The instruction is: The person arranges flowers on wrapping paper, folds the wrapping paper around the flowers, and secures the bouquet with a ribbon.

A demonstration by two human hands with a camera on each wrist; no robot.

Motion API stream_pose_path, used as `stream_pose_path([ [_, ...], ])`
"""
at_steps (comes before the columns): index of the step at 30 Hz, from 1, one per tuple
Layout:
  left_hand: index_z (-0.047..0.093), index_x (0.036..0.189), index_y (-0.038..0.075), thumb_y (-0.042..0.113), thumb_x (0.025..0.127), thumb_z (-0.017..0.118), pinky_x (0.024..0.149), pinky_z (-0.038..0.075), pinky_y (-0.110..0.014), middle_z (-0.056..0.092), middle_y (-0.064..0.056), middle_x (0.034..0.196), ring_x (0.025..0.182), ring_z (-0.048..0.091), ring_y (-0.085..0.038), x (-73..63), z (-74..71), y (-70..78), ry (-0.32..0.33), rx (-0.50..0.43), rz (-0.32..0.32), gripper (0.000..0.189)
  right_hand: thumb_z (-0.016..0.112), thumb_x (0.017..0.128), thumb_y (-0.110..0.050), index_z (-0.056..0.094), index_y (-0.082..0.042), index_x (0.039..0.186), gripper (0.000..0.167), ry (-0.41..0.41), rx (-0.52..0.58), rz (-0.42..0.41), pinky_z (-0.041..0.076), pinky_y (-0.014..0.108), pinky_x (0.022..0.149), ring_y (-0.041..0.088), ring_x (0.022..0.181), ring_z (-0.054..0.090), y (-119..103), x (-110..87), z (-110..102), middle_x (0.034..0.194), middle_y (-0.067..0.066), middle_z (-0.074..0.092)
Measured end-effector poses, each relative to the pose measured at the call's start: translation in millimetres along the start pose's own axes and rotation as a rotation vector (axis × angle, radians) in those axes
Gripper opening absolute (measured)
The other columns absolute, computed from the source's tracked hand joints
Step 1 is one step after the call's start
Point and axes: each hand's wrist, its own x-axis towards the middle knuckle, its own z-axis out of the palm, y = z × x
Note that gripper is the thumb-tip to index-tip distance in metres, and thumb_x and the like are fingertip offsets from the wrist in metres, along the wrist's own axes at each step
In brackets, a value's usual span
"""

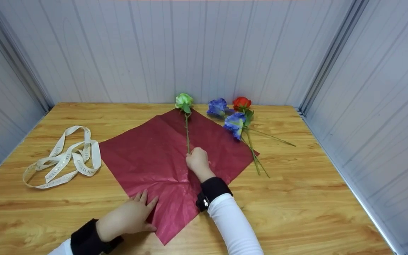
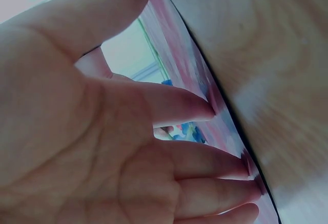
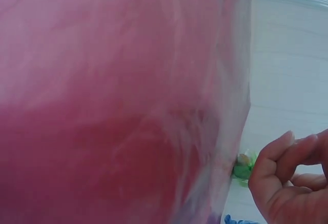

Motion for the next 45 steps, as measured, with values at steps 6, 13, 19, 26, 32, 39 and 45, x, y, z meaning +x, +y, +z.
stream_pose_path([
  [6,0.043,0.142,0.007,0.059,0.076,0.068,0.105,0.036,-0.049,0.039,-0.032,0.141,0.13,0.041,-0.045,-1.1,1.3,-0.2,0.007,0.017,0.007,0.088,0.057,0.094,-0.012,0.069,0.001,0.083,0.02,-0.007,-0.006,-0.03,0.047,0.024,0.057,0.013,0.06,0.062,3,2.0,9,0.065,0.004,0.06],
  [13,0.044,0.141,0.007,0.059,0.075,0.068,0.105,0.037,-0.049,0.039,-0.032,0.141,0.129,0.042,-0.045,-1.5,0.6,0.8,0.018,0.029,0.015,0.087,0.058,0.093,-0.013,0.07,0.0,0.082,0.02,-0.017,0.002,-0.043,0.051,0.023,0.055,0.01,0.054,0.061,2,1.4,17,0.071,0.009,0.067],
  [19,0.044,0.142,0.008,0.06,0.076,0.067,0.105,0.037,-0.048,0.039,-0.031,0.141,0.13,0.042,-0.044,-0.8,-1.0,1.4,0.01,0.044,0.004,0.087,0.06,0.092,-0.012,0.07,-0.001,0.078,0.021,-0.004,-0.017,-0.082,0.047,0.021,0.05,0.007,0.046,0.054,2,1.5,20,0.068,0.009,0.068],
  [26,0.044,0.142,0.008,0.06,0.076,0.067,0.105,0.037,-0.048,0.04,-0.032,0.141,0.129,0.042,-0.044,0.1,0.3,0.6,0.004,0.039,0.005,0.087,0.059,0.092,-0.013,0.065,-0.005,0.072,0.022,-0.051,-0.085,-0.063,0.041,0.02,0.048,0.008,0.045,0.049,6,2.9,20,0.058,0.001,0.058],
  [32,0.043,0.142,0.008,0.059,0.076,0.068,0.106,0.037,-0.048,0.038,-0.032,0.142,0.13,0.04,-0.044,0.9,1.3,0.4,-0.003,0.022,0.001,0.088,0.058,0.093,-0.014,0.057,-0.009,0.067,0.026,-0.101,-0.108,-0.04,0.043,0.021,0.049,0.01,0.048,0.05,9,2.7,21,0.059,-0.001,0.055],
  [39,0.042,0.143,0.009,0.06,0.076,0.068,0.105,0.037,-0.047,0.038,-0.031,0.142,0.131,0.041,-0.043,1.4,1.0,0.8,-0.01,0.021,-0.007,0.088,0.058,0.092,-0.014,0.053,-0.01,0.069,0.024,-0.107,-0.139,-0.055,0.043,0.021,0.049,0.01,0.048,0.049,8,1.1,20,0.061,0.0,0.054],
  [45,0.041,0.144,0.008,0.059,0.076,0.068,0.106,0.036,-0.049,0.037,-0.032,0.142,0.131,0.039,-0.045,1.6,1.4,0.3,-0.012,0.006,-0.008,0.089,0.062,0.09,-0.011,0.055,-0.009,0.067,0.024,-0.075,-0.122,-0.06,0.05,0.023,0.047,0.009,0.045,0.051,10,2.1,20,0.06,0.001,0.055],
])
